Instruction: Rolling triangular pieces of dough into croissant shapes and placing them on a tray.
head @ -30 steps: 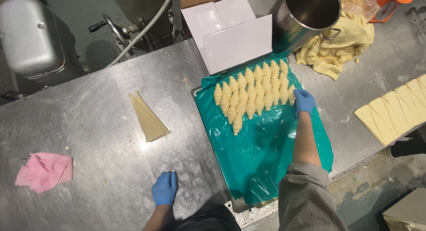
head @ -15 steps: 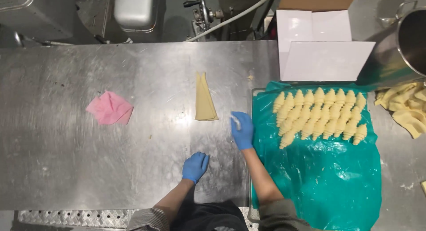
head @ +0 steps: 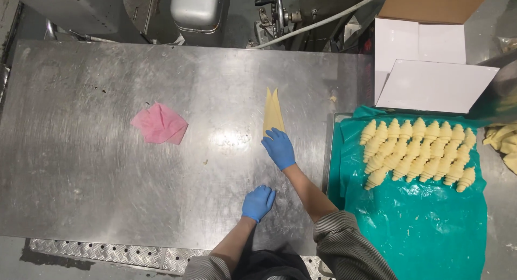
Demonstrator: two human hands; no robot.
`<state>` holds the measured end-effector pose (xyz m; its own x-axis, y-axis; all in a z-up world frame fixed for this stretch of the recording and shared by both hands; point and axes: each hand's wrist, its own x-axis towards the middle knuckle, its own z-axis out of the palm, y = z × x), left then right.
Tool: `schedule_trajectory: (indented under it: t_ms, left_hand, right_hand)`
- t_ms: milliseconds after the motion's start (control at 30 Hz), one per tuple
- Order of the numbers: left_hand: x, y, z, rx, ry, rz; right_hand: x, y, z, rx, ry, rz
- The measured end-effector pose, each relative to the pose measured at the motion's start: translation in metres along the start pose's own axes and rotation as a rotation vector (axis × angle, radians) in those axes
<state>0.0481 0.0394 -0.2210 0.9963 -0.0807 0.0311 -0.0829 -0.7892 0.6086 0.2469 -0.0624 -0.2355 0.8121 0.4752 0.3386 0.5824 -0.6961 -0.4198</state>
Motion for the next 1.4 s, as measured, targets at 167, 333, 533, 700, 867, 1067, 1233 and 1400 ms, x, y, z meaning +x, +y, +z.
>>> schedule_trajectory:
  t_ms: [167,333,533,700,867,1067,1233,1400]
  left_hand:
    - [0.001,-0.002,-0.003,-0.026,-0.034,0.0]
    - [-0.003,-0.005,0.004,-0.046,-0.023,0.005]
    - [-0.004,-0.006,0.0,-0.07,-0.025,0.024]
    - [-0.005,0.0,-0.016,-0.192,0.016,0.025]
    - [-0.012,-0.005,-0.032,-0.332,-0.029,-0.033]
    - [-0.026,-0.029,-0.05,-0.902,-0.089,-0.413]
    - [-0.044,-0.069,-0.054,-1.361,0.073,-0.512]
    - [-0.011,-0.055,-0.086,-1.408,0.115,-0.501]
  right_hand:
    - [0.019,0.014,0.002,0.425,0.246,0.642]
    - [0.023,0.154,0.058,1.224,0.547,1.539]
    - [0.052,0.136,-0.022,1.125,0.075,1.007]
    - [0.069,0.052,-0.078,0.894,0.188,0.837]
    - [0.02,-0.011,-0.05,0.551,-0.121,0.669]
    - [-0.009,0.023,0.012,1.146,-0.017,1.1]
    - [0.007,0.001,-0.032,1.105,0.391,1.084]
    - [0.003,-0.07,-0.061,0.97,0.324,0.803]
